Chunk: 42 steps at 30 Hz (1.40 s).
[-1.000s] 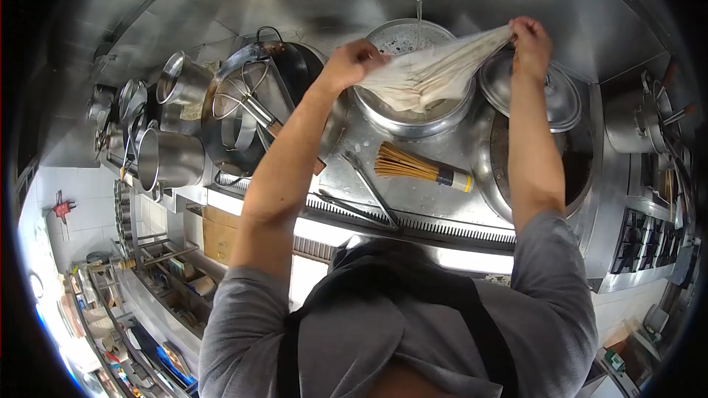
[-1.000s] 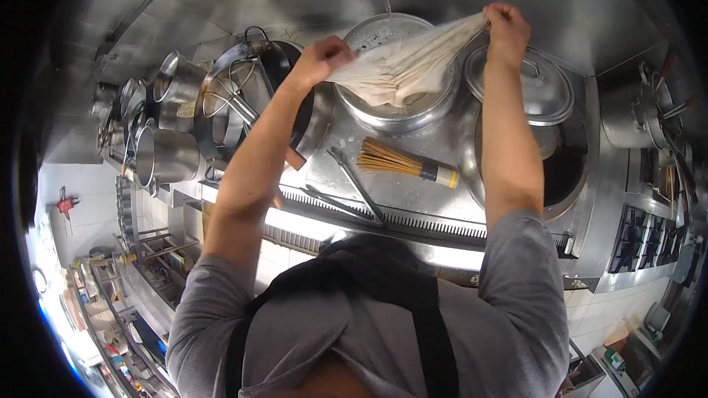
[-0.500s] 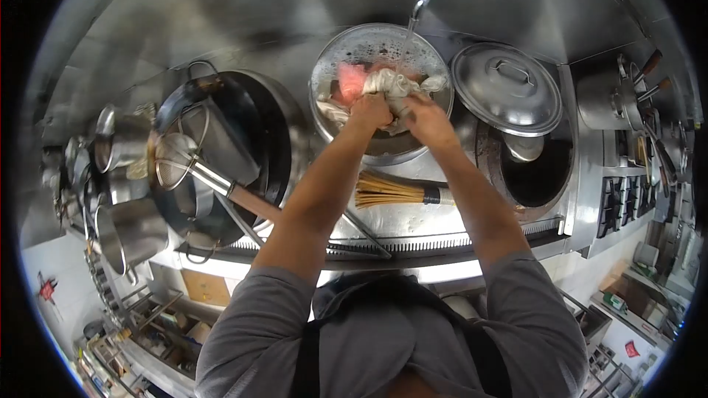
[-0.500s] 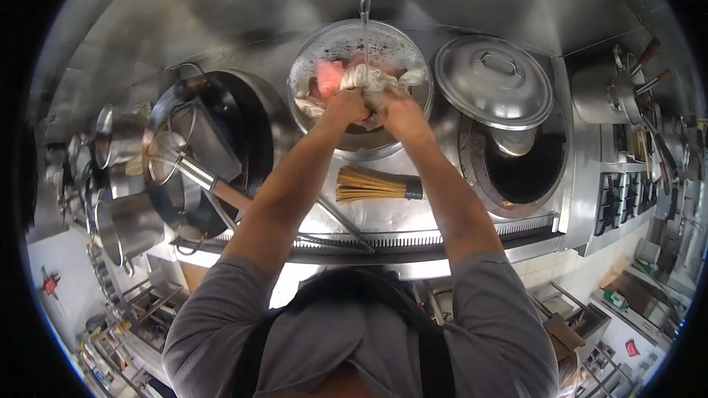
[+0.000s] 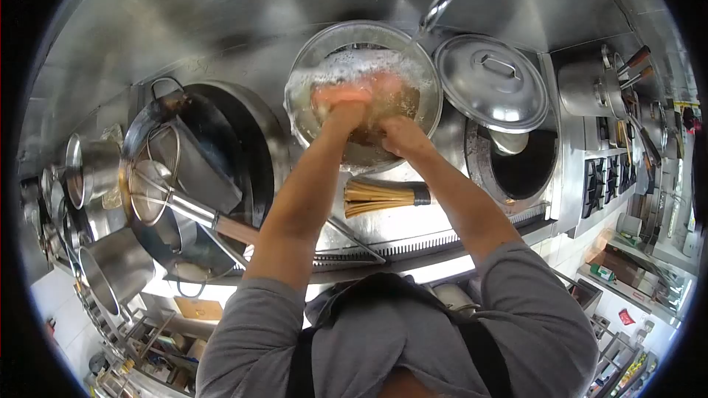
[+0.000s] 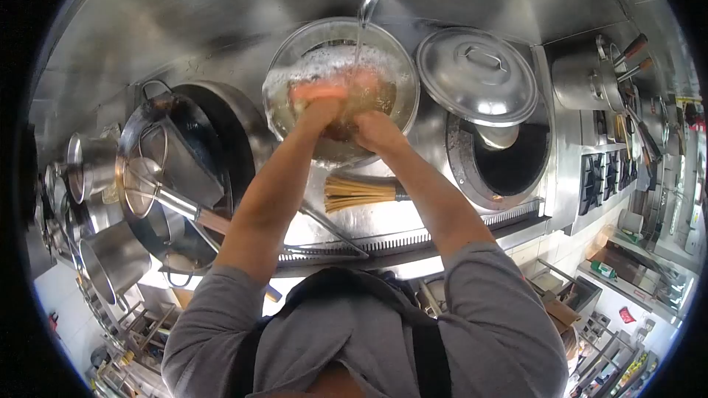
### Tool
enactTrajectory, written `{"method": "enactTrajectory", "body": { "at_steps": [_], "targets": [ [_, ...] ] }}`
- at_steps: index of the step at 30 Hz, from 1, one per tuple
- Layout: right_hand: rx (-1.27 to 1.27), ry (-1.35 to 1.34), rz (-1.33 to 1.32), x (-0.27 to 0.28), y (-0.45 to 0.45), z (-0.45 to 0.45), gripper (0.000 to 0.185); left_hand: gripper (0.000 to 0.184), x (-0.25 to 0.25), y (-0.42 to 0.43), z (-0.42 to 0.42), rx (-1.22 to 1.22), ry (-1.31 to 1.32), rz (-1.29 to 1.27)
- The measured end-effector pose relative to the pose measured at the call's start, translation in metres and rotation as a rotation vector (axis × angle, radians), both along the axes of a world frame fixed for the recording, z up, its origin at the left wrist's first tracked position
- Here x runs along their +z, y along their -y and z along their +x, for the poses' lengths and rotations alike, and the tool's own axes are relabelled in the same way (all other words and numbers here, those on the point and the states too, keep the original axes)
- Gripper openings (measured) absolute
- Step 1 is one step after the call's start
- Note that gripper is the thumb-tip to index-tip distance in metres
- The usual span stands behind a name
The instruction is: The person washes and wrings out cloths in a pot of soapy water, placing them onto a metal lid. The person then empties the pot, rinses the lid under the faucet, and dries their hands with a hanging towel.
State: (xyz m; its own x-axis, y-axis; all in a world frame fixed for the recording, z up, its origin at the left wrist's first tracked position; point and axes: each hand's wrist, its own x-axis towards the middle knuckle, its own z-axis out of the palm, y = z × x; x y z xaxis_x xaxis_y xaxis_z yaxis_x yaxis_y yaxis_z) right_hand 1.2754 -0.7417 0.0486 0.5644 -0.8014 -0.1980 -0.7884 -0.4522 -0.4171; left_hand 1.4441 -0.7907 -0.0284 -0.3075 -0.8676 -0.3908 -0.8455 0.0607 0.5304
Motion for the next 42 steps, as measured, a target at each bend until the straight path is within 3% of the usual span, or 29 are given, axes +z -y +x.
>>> {"method": "enactTrajectory", "body": {
  "at_steps": [3, 4, 5, 6, 7, 10, 12, 13, 14, 16, 18, 19, 21, 23, 25, 26, 27, 28, 29, 30, 31, 32, 33, 35, 36, 39, 40, 41, 42],
  "targets": [
    [-0.077, 0.097, 0.201, 0.023, -0.014, -0.004, 0.028, 0.029, 0.087, -0.009, 0.007, 0.247, -0.174, -0.188],
    [-0.187, 0.281, 0.116, 0.037, -0.016, -0.002, 0.036, 0.028, 0.113, -0.007, 0.01, 0.342, -0.17, -0.217],
    [-0.295, 0.464, 0.032, 0.048, -0.016, 0.0, 0.046, 0.027, 0.134, 0.002, 0.013, 0.373, -0.326, -0.119],
    [-0.298, 0.567, -0.172, 0.05, -0.008, 0.006, 0.05, 0.026, 0.157, 0.008, 0.016, 0.407, -0.486, -0.026],
    [-0.3, 0.674, -0.378, 0.052, 0.004, 0.017, 0.056, 0.026, 0.188, 0.004, 0.016, 0.425, -0.467, -0.046],
    [-0.422, 0.819, -0.157, 0.1, 0.016, 0.056, 0.049, 0.025, 0.261, -0.022, 0.013, 0.358, -0.49, -0.149],
    [-0.412, 0.816, 0.004, 0.084, 0.027, 0.056, 0.046, 0.02, 0.289, -0.043, 0.024, 0.475, -1.166, -0.122],
    [-0.404, 0.779, 0.161, 0.079, 0.032, 0.056, 0.044, 0.016, 0.314, -0.061, 0.025, 0.531, -1.271, -0.205],
    [-0.464, 0.679, -0.057, 0.082, 0.028, 0.058, 0.038, 0.013, 0.332, -0.077, 0.031, 0.591, -1.381, -0.285],
    [-0.472, 0.691, -0.061, 0.059, 0.05, 0.042, 0.041, 0.011, 0.334, -0.092, 0.06, 0.644, -1.65, -0.375],
    [-0.526, 0.734, -0.091, 0.062, 0.06, 0.029, 0.036, 0.014, 0.301, -0.095, 0.081, 0.736, -1.661, -0.385],
    [-0.533, 0.723, -0.098, 0.078, 0.06, 0.025, 0.036, 0.018, 0.266, -0.09, 0.088, 0.774, -1.658, -0.362],
    [-0.722, 1.033, 0.081, 0.115, 0.053, 0.028, 0.032, 0.032, 0.156, -0.078, 0.079, 0.977, -1.363, -0.108],
    [-0.743, 1.066, 0.113, 0.126, 0.041, 0.04, 0.038, 0.042, 0.172, -0.077, 0.011, 0.976, -1.267, 0.277],
    [-0.758, 1.275, 0.236, 0.101, 0.038, 0.047, 0.042, 0.04, 0.166, -0.055, -0.025, 0.927, -1.908, 0.484],
    [-0.75, 1.412, 0.284, 0.087, 0.031, 0.047, 0.043, 0.04, 0.158, -0.039, -0.028, 0.921, -1.921, 0.497],
    [-0.759, 1.396, 0.275, 0.089, 0.021, 0.039, 0.043, 0.036, 0.141, -0.018, -0.029, 0.769, -2.05, 0.649],
    [-0.714, 1.22, 0.115, 0.098, 0.005, 0.031, 0.046, 0.032, 0.129, -0.001, -0.031, 0.61, -2.166, 0.8],
    [-0.661, 1.045, -0.035, 0.103, -0.008, 0.023, 0.05, 0.032, 0.126, 0.012, -0.037, 0.613, -2.172, 0.81],
    [-0.662, 1.042, -0.035, 0.093, -0.02, 0.014, 0.05, 0.026, 0.128, 0.026, -0.042, 0.809, -2.035, 0.69],
    [-0.614, 1.002, -0.057, 0.078, -0.029, 0.003, 0.062, 0.02, 0.132, 0.036, -0.044, 0.988, -1.883, 0.562],
    [-0.571, 0.961, -0.073, 0.068, -0.033, -0.002, 0.076, 0.015, 0.153, 0.03, -0.043, 1.004, -1.835, 0.516],
    [-0.579, 0.96, -0.066, 0.066, -0.033, 0.002, 0.076, 0.015, 0.153, 0.025, -0.044, 1.011, -1.828, 0.524],
    [-0.478, 0.639, -0.524, 0.067, -0.019, 0.016, 0.084, 0.016, 0.155, 0.018, -0.047, 0.856, -1.833, 0.589],
    [-0.479, 0.679, -0.595, 0.053, -0.004, 0.018, 0.088, 0.016, 0.16, 0.011, -0.048, 0.852, -1.825, 0.584],
    [-0.381, 0.753, -0.395, 0.049, 0.015, 0.017, 0.077, 0.023, 0.176, -0.006, -0.036, 0.786, -1.985, 0.546],
    [-0.318, 0.842, -0.284, 0.06, 0.016, 0.017, 0.055, 0.026, 0.183, -0.008, -0.025, 0.839, -1.812, 0.539],
    [-0.318, 0.848, -0.281, 0.067, 0.019, 0.016, 0.055, 0.028, 0.189, -0.012, -0.015, 0.885, -1.641, 0.533],
    [-0.269, 0.788, -0.292, 0.072, 0.024, 0.013, 0.047, 0.028, 0.189, -0.014, -0.007, 0.882, -1.635, 0.533]
  ]
}}
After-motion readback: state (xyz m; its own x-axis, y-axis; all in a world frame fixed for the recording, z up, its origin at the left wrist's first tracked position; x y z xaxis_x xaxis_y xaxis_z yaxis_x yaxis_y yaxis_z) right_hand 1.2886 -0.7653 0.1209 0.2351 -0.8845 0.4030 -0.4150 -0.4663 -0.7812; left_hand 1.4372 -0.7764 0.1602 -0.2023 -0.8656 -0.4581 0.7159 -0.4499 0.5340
